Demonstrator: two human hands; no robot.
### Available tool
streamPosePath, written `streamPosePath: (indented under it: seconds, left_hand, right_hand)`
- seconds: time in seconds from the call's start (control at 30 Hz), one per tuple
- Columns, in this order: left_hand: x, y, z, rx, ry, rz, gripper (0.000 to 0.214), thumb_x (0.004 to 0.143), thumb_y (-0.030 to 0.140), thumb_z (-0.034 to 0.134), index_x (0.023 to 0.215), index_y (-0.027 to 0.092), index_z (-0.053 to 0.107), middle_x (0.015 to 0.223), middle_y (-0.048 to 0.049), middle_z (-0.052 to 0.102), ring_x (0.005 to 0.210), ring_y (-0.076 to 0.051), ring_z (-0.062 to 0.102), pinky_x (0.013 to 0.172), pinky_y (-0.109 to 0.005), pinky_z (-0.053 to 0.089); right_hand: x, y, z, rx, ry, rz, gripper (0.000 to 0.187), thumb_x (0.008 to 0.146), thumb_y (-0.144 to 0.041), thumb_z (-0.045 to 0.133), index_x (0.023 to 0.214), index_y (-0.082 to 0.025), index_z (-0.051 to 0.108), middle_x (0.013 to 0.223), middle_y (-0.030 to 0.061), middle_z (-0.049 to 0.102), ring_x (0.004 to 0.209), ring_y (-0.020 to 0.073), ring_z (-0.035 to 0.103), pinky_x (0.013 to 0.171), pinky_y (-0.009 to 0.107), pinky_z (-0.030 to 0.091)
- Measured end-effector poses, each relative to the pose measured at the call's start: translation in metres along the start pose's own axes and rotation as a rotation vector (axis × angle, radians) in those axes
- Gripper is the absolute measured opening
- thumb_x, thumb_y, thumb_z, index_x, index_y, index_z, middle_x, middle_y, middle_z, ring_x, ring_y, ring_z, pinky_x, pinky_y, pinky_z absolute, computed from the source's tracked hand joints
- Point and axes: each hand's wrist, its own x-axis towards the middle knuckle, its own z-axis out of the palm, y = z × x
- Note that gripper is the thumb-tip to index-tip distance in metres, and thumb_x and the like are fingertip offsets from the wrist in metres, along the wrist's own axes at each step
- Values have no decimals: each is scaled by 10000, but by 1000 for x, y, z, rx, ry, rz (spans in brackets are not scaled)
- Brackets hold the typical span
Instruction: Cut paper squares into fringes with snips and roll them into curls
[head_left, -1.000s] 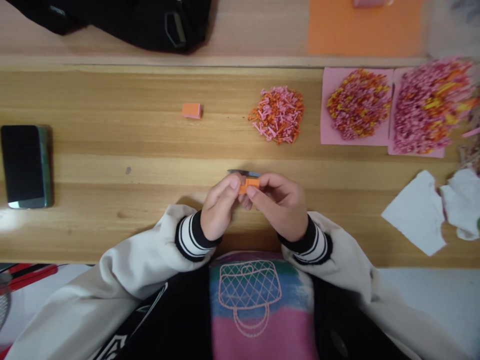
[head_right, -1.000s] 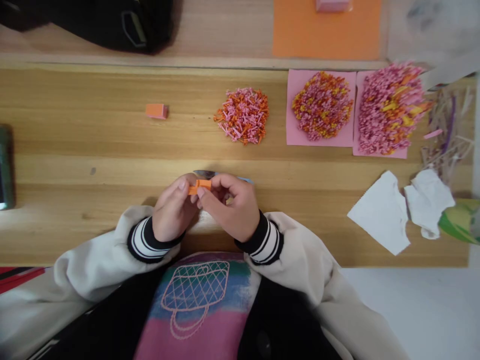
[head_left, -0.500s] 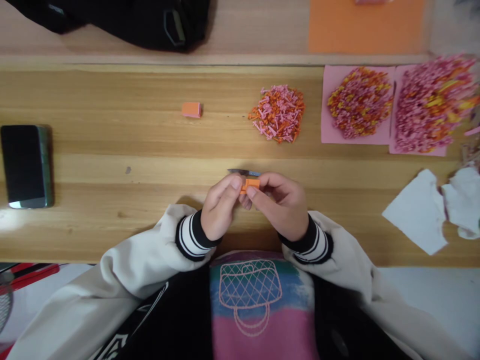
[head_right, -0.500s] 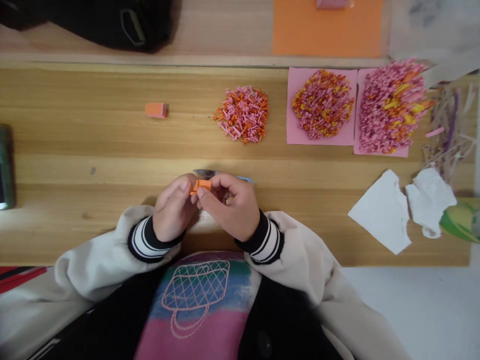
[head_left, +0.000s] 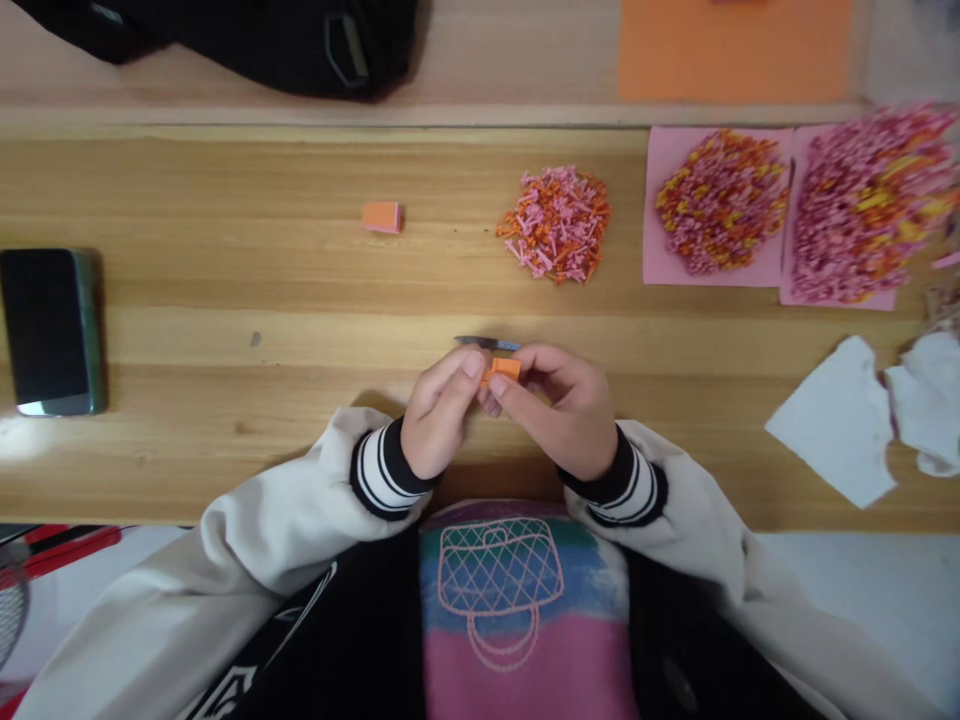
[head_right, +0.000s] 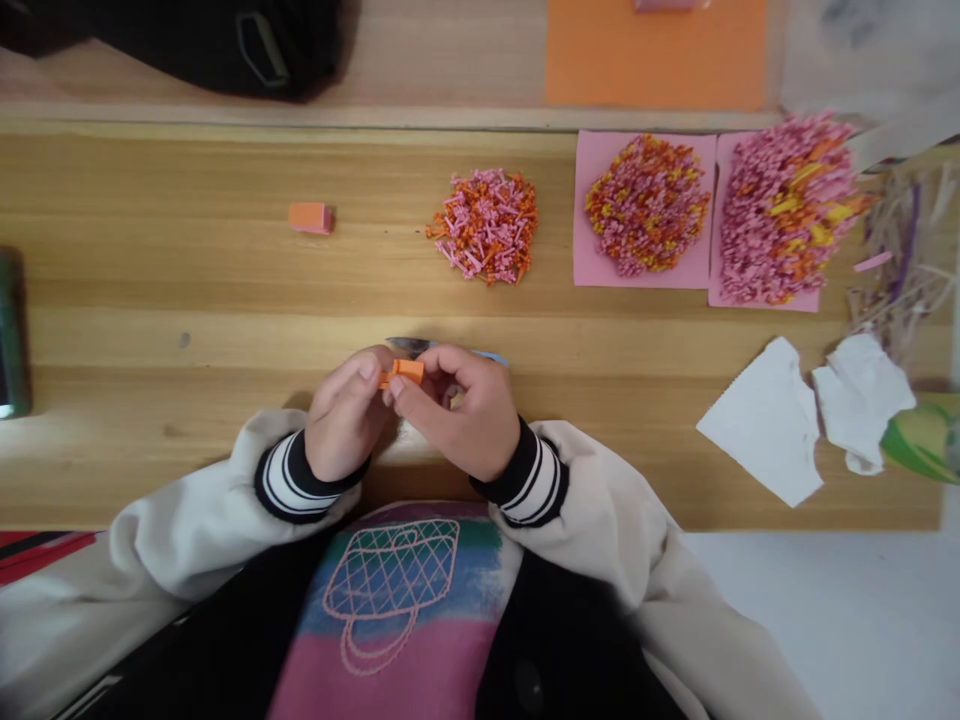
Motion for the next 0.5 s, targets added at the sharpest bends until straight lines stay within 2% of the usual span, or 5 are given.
streamPosePath:
  seconds: [0.17, 0.5]
  left_hand:
    - [-1, 1, 0, 77, -2, 17, 333, 969, 335, 399, 693, 180, 501, 636, 20, 480, 613, -89, 467, 597, -221, 392]
    - [2, 11, -1, 422, -28, 150, 330, 980, 281, 362, 680, 178, 453, 603, 26, 442, 557, -82, 433, 543, -225, 371]
  right_hand:
    - [0, 0, 1, -29, 20, 10, 166, 708, -255, 643, 610, -193, 525, 526, -19, 540, 527, 134, 556, 561, 307, 480]
    - [0, 0, 1, -61, 44, 0, 167, 700, -270, 643, 605, -196, 526, 497, -44, 463, 512, 112, 492, 500, 260, 419]
